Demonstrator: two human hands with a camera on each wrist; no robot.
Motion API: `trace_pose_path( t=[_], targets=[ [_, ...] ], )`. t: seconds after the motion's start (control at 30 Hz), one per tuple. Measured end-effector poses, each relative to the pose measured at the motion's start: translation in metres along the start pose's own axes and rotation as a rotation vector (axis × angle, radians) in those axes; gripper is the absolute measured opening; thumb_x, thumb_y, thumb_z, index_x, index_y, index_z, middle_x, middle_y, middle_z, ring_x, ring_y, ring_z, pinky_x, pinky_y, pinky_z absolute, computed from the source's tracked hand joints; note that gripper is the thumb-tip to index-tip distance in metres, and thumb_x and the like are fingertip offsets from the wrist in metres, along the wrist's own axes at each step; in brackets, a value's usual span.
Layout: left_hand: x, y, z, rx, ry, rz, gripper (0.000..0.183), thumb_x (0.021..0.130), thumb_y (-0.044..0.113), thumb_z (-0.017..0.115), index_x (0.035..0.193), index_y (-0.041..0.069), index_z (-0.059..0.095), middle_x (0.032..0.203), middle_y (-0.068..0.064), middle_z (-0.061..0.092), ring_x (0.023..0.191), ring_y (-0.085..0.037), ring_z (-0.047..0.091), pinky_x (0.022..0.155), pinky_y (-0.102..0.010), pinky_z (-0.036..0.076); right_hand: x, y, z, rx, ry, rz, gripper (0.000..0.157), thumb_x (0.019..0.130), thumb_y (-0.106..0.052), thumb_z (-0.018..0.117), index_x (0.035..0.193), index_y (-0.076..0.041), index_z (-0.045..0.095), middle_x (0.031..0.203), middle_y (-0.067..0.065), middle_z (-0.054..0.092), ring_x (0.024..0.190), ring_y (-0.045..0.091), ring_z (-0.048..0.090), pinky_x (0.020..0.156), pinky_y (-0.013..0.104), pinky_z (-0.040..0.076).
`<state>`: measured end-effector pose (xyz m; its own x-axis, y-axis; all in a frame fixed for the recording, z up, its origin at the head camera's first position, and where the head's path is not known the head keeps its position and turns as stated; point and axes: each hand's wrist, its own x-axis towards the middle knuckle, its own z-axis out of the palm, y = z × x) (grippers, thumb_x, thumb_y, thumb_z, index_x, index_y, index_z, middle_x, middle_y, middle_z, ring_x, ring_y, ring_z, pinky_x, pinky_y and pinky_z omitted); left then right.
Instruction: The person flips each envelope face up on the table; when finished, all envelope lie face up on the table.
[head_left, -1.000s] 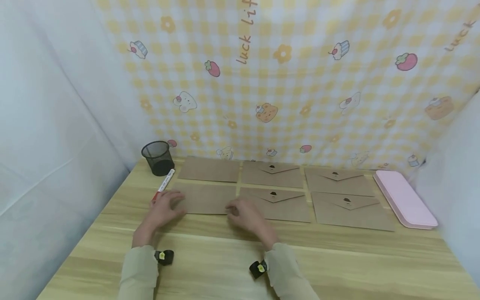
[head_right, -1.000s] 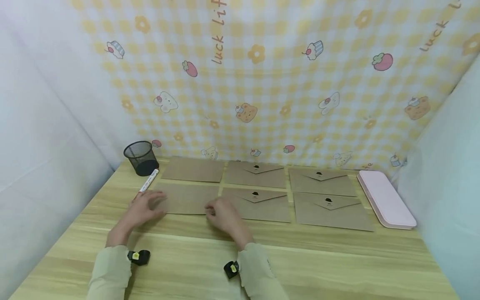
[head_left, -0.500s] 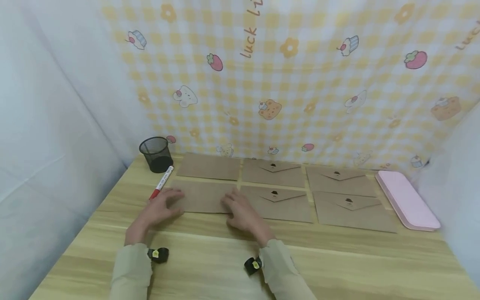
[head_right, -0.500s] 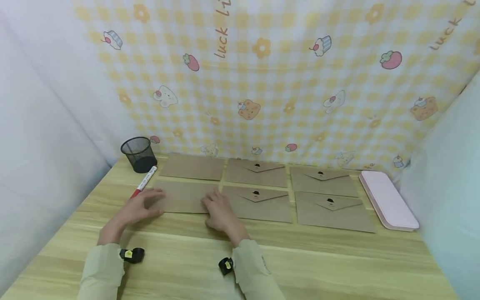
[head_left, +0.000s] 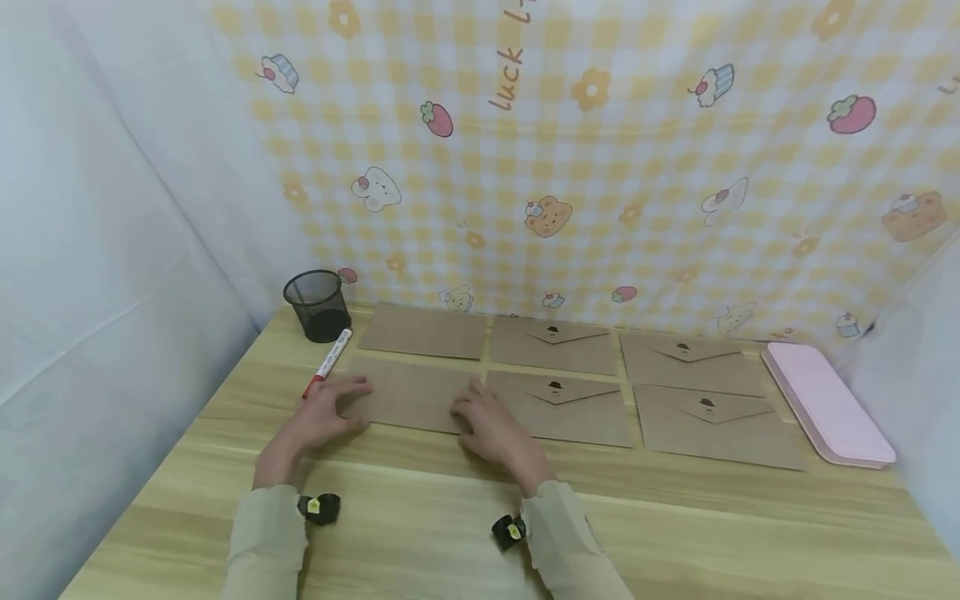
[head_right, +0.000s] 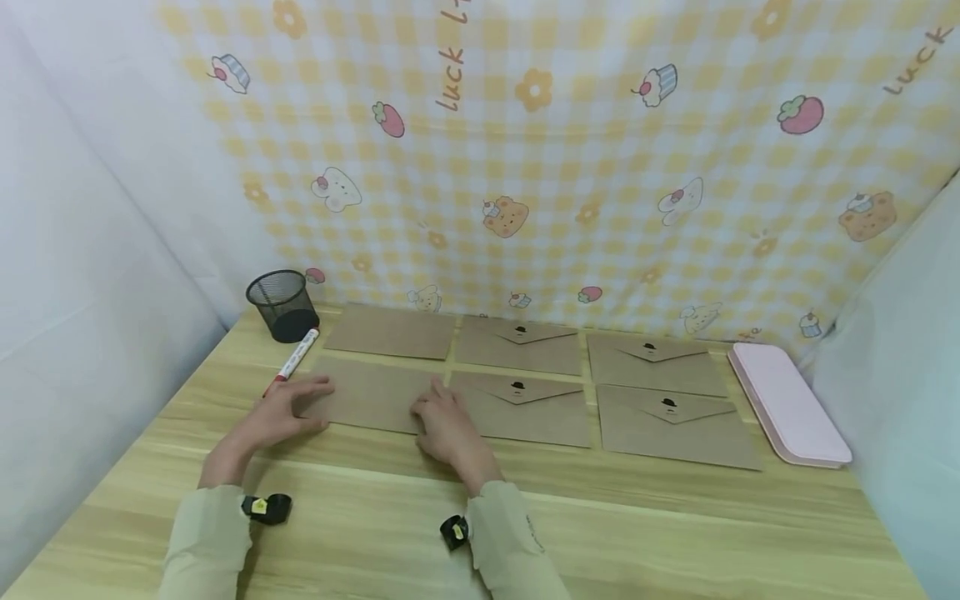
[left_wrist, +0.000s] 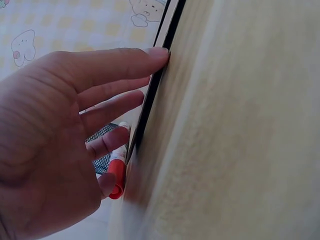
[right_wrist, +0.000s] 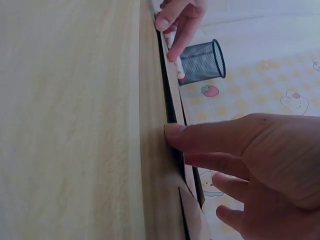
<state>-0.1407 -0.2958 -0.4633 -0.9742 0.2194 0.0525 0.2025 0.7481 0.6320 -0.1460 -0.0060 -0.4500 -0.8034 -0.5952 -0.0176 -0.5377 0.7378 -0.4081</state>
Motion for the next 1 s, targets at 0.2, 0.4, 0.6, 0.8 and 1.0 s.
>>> trace_pose_path(
  t=[0.2,0.4,0.6,0.8,1.0],
  targets=[
    [-0.0021,-0.0012,0.0013,-0.018,-0.002,-0.015,0.049,0.075,0.011,0.075,0.121,0.004,0.06,0.137,-0.018,0.044,0.123,-0.045,0.025,0.091,-0.068,0.013,-0.0002,0.0042,0.0,0.036,0.025,-0.03,0.034,0.081,-0.008,0.071,0.114,-0.003,0.064,0.128,0.01,0.054,0.136,0.032,0.023,0.108,0.045,0.02],
    [0.0009,-0.0009,-0.0003,0.008,0.004,-0.018,0.045,0.075,0.019,0.077,0.117,0.007,0.064,0.136,-0.016,0.047,0.122,-0.046,0.026,0.092,-0.064,0.018,-0.0004,0.0029,-0.0029,0.08,0.048,-0.069,0.026,0.085,-0.004,0.063,0.112,-0.001,0.063,0.119,0.012,0.059,0.119,0.03,0.048,0.1,0.04,0.036],
    [0.0033,-0.0008,-0.0051,0.007,0.018,0.019,0.038,0.078,0.024,0.075,0.112,0.008,0.068,0.131,-0.013,0.053,0.123,-0.041,0.036,0.097,-0.057,0.024,0.0024,-0.0009,-0.0062,0.123,0.069,-0.032,0.022,0.091,-0.002,0.053,0.11,-0.002,0.064,0.108,0.009,0.065,0.103,0.023,0.059,0.088,0.034,0.046],
    [0.001,-0.0016,-0.0069,-0.017,0.054,-0.014,0.026,0.081,0.031,0.072,0.1,0.014,0.072,0.117,-0.009,0.063,0.114,-0.037,0.044,0.093,-0.059,0.025,0.0029,-0.0014,-0.0067,0.162,0.1,-0.015,0.022,0.095,-0.005,0.048,0.116,0.0,0.054,0.109,0.013,0.063,0.103,0.027,0.059,0.087,0.037,0.047],
    [0.0011,-0.0034,-0.0062,-0.009,0.137,0.033,0.016,0.081,0.03,0.072,0.09,0.017,0.073,0.092,0.001,0.069,0.096,-0.028,0.056,0.084,-0.05,0.036,0.002,0.0013,-0.0038,0.238,0.123,0.001,0.025,0.099,-0.011,0.043,0.122,-0.001,0.046,0.115,0.015,0.06,0.106,0.028,0.057,0.089,0.038,0.046]
  ],
)
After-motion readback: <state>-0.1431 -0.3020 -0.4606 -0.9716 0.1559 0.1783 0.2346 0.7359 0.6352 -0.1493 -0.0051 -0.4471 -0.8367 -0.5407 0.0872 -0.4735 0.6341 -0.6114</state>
